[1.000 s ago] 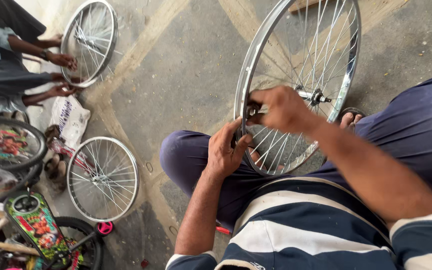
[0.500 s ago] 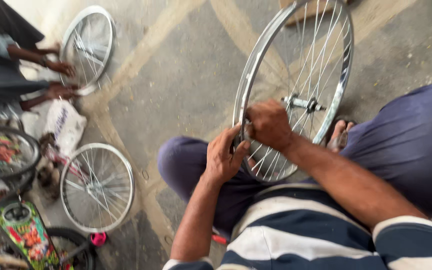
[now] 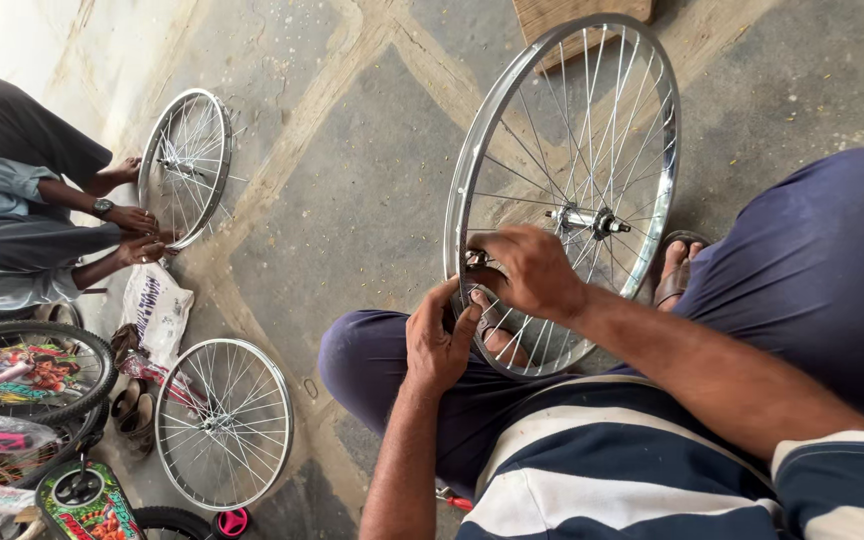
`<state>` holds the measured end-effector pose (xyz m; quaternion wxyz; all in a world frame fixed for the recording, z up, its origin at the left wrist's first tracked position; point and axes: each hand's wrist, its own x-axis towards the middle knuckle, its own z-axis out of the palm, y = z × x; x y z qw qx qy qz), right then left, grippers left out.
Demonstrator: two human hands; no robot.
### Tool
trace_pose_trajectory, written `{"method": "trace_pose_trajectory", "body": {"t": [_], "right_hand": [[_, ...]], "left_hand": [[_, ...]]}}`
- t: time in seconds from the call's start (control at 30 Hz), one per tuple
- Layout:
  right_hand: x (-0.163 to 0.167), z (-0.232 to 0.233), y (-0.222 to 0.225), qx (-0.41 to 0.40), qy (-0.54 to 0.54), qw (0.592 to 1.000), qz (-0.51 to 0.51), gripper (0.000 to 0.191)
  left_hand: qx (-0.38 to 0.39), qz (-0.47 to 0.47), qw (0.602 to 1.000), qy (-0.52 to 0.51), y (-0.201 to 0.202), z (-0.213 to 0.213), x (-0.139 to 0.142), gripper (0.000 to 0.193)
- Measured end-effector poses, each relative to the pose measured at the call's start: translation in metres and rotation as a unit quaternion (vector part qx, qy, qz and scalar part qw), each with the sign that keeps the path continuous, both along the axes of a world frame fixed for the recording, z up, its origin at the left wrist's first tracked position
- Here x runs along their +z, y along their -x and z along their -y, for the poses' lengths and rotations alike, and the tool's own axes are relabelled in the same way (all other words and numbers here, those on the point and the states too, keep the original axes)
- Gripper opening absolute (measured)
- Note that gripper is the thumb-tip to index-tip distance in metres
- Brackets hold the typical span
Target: The person sits on the floor and uses a small wrench to tighten nipples on a bicycle wheel rim. They rotate the wheel periodically to access different sections and continue tightening the spokes.
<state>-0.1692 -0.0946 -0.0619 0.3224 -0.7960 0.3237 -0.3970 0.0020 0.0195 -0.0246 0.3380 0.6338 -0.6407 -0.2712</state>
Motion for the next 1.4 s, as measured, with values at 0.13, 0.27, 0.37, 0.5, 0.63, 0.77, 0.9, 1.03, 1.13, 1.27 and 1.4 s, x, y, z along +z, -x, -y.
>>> {"method": "trace_pose_trajectory", "body": {"t": [0.13,0.27,0.37,0.5,0.63,0.77,0.9,1.03,1.13,1.27,1.4], "right_hand": [[-0.014,-0.001,0.004,0.085,-0.057,0.992,0.072,0.030],[-0.021,0.009,0.003,0.142,-0.209,0.963,0.091,0.026],[-0.017,0.009,-0.001,0.121,-0.306,0.941,0.080,0.024],[-0.004,0.009,0.011,0.079,-0.315,0.946,0.020,0.023],[0.013,0.015,0.033,0.040,-0.133,0.986,0.097,0.020],[0.025,0.013,0.035,-0.054,-0.066,0.990,0.111,0.021],[0.021,0.008,0.018,0.021,-0.101,0.989,0.103,0.024],[0.009,0.013,0.005,0.111,-0.280,0.945,0.127,0.017],[0.001,0.016,0.002,0.125,-0.360,0.917,0.115,0.025],[-0.006,0.018,0.006,0.189,-0.337,0.912,0.135,0.043],[-0.009,0.033,0.014,0.275,-0.436,0.846,0.133,0.043]], "left_hand": [[-0.003,0.078,0.995,0.062,-0.001,0.026,0.017,0.059],[-0.039,0.161,0.979,0.121,0.000,0.105,0.034,0.072],[-0.053,0.192,0.979,0.042,0.016,0.167,0.038,0.061],[-0.054,0.194,0.980,0.008,0.021,0.177,0.045,0.044],[-0.010,0.166,0.986,0.018,0.010,0.132,0.046,0.044],[0.024,0.122,0.991,0.038,0.007,0.072,0.038,0.048],[0.028,0.122,0.991,0.050,0.008,0.032,0.026,0.049],[0.031,0.077,0.994,0.077,0.008,0.014,0.013,0.044],[0.026,0.058,0.994,0.086,0.007,0.012,0.002,0.044],[0.024,0.066,0.993,0.094,0.002,0.013,-0.007,0.045],[0.018,0.062,0.994,0.090,0.000,0.012,-0.009,0.047]]}}
